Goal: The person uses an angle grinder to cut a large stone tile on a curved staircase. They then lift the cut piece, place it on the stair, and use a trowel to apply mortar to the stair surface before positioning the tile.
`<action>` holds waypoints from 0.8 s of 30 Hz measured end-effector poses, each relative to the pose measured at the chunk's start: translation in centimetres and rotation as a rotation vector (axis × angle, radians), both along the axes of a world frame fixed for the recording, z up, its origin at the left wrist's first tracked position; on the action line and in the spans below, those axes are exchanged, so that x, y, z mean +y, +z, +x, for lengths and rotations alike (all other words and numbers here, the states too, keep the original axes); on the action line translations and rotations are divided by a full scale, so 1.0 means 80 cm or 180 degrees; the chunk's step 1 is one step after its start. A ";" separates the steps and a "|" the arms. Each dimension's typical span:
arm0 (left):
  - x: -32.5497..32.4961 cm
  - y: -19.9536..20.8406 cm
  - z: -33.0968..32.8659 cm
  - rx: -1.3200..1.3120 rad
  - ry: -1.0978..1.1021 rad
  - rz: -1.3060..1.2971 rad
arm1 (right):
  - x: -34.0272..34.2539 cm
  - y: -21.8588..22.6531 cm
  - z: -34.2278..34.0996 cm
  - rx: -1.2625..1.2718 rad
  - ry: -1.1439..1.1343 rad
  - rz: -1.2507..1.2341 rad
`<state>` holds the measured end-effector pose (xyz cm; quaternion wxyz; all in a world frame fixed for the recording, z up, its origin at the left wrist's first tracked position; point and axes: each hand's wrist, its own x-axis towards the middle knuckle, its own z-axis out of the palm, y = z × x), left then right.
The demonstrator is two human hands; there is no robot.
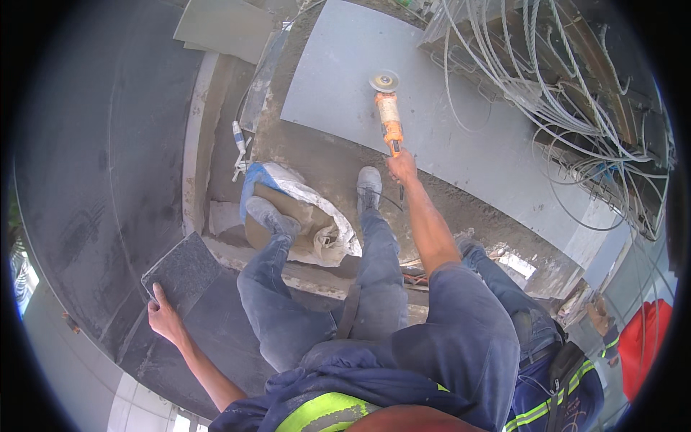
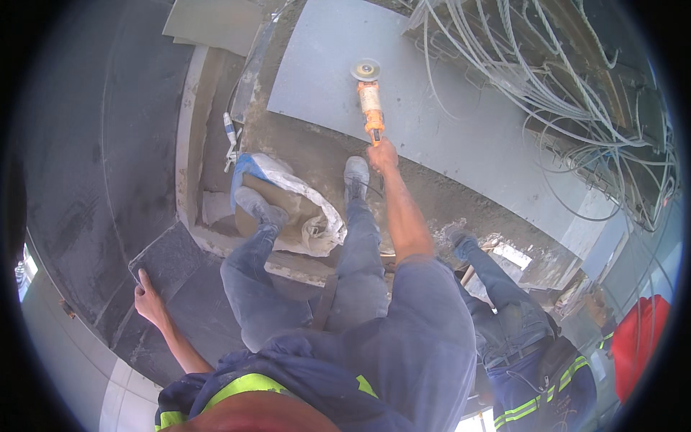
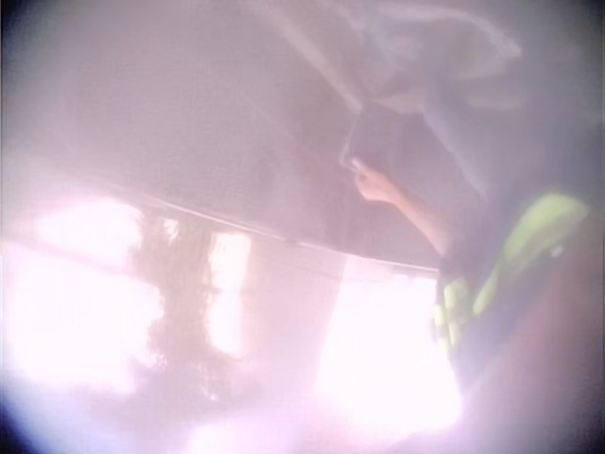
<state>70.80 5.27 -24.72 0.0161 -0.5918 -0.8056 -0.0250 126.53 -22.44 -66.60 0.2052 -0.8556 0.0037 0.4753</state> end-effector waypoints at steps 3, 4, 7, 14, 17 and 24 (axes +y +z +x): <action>0.014 -0.057 0.031 -0.0555 0.0391 -0.0407 | 0.037 -0.088 0.070 -0.0262 0.0254 -0.0042; 0.020 -0.080 0.048 -0.0762 0.0431 -0.0457 | 0.029 -0.139 0.093 -0.0357 0.0421 -0.0080; 0.002 -0.127 0.098 -0.1269 0.0654 -0.0395 | 0.073 -0.169 0.138 -0.0369 0.0513 -0.0044; -0.023 -0.197 0.195 -0.2188 0.0388 -0.0328 | 0.099 -0.258 0.186 -0.1108 0.0945 0.0111; -0.020 -0.218 0.198 -0.2034 0.0300 -0.0190 | 0.088 -0.291 0.185 -0.1182 0.0770 0.0460; -0.008 -0.228 0.209 -0.1109 0.0052 0.0020 | 0.056 -0.354 0.173 -0.1408 0.0818 0.0079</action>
